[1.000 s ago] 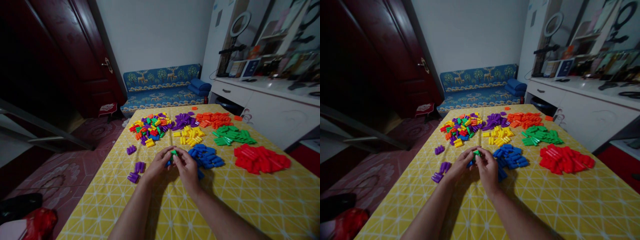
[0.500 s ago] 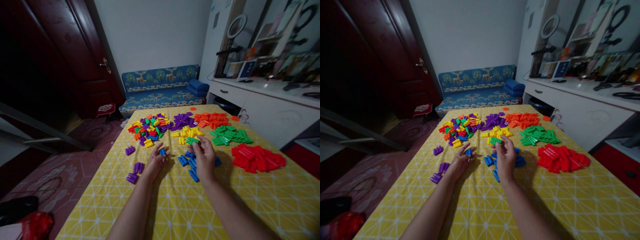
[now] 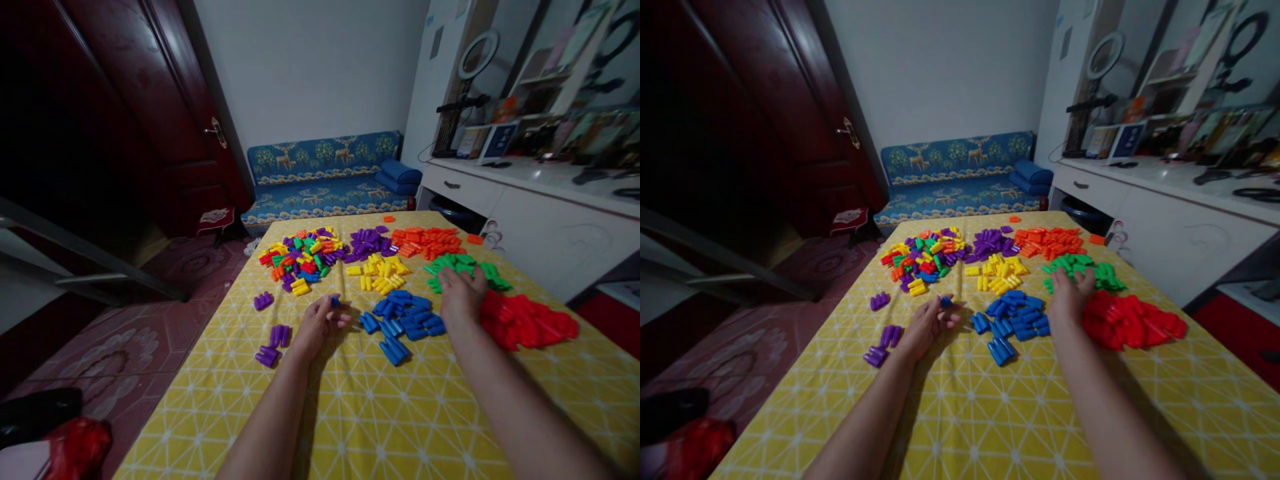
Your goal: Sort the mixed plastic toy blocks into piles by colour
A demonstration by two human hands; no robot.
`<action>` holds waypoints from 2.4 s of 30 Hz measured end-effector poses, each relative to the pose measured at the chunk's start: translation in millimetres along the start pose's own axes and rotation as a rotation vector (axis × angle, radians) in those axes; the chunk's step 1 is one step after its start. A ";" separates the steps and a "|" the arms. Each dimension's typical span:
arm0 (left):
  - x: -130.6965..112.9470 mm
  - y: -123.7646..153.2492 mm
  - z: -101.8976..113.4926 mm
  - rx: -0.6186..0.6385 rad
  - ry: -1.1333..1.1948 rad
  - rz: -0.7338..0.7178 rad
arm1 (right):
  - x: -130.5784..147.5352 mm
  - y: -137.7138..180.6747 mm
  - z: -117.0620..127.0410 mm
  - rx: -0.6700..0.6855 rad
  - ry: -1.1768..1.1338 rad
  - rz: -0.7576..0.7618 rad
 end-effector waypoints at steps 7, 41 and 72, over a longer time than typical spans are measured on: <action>3.6 4.8 -7.7 0.121 -0.309 0.016 | -0.1 146.3 -93.6 0.818 0.465 0.133; -83.7 5.6 70.2 -0.365 -1.506 -0.388 | 11.7 234.1 -109.0 0.992 0.784 0.803; -70.9 24.7 12.5 0.035 -1.383 -0.318 | 11.7 157.0 -85.3 0.655 0.742 0.443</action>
Point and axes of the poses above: each hand's wrist, its own y-axis away from the middle knuckle, its own z-axis out of the back of the hand, x = y × z, the point moved 10 cm from there along -y, towards the middle knuckle, and after that the axes turned 2 degrees about -z, right-handed, at the moved point
